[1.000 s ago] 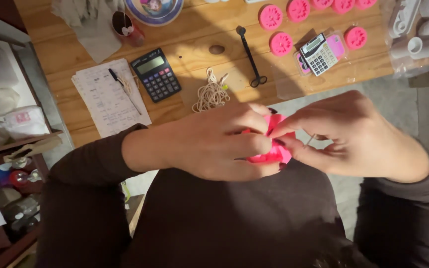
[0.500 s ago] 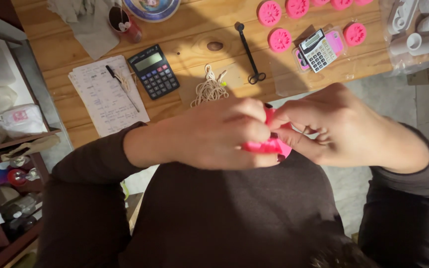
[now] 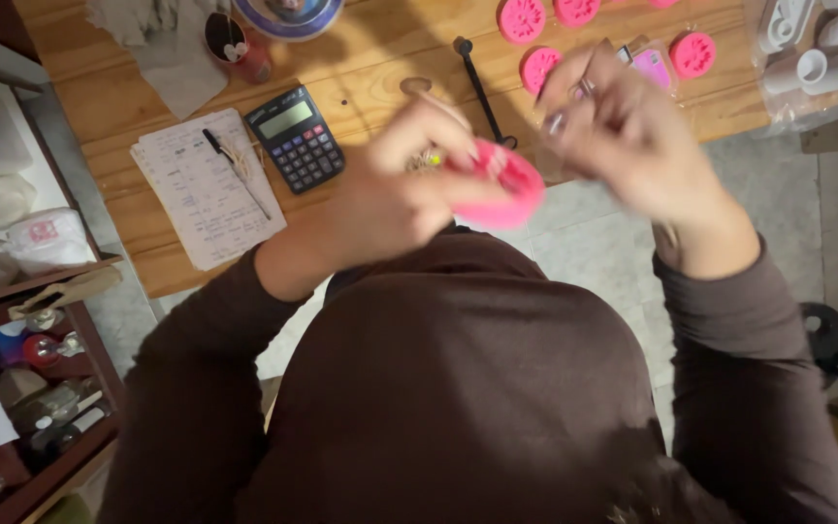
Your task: Inserting wicks into silicone flower molds using a needle tool.
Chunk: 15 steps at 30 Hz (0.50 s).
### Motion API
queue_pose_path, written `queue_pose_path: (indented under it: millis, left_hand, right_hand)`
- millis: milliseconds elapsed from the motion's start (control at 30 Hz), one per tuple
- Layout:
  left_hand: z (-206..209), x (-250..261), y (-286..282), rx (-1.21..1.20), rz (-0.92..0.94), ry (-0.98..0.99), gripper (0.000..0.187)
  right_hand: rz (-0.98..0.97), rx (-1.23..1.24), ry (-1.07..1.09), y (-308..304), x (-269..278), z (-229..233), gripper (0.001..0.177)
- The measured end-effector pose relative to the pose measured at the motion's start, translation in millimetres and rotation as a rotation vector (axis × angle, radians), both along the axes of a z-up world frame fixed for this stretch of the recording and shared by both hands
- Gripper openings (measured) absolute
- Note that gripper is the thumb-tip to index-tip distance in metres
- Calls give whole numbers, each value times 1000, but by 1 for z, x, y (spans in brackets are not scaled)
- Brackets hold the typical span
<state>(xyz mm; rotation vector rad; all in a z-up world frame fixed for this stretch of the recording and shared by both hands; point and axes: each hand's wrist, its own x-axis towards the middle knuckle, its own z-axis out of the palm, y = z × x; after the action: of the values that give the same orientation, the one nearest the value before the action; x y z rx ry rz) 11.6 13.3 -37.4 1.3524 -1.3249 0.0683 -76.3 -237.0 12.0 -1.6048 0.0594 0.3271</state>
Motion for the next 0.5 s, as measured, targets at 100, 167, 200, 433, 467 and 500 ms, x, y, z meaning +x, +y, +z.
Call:
queue_pose_path:
  millis: [100,167,200,433,467,500]
  left_hand:
    - [-45,19,5,36,225,189,26]
    - [-67,29,8,23,323,343,28]
    - [-69,32,9,-49,360,475,29]
    - [-136,56,16,3,380,639,26]
    - [-146,58,18,10,377,645,26]
    - [-157,59,20,88,371,699,24]
  right_hand:
    - [-151,-285,-47,-26,28,-113,15]
    - [-191,-594,-124,-22,32,-199,20]
    - [-207,-697,-143,-7,37,-233,19]
    - [-214,-1208,-314,57,102,-339,30]
    - [-215,-1204,-305,58,111,-345,30]
    - [-172,-1236,-127,58,119,-351,31]
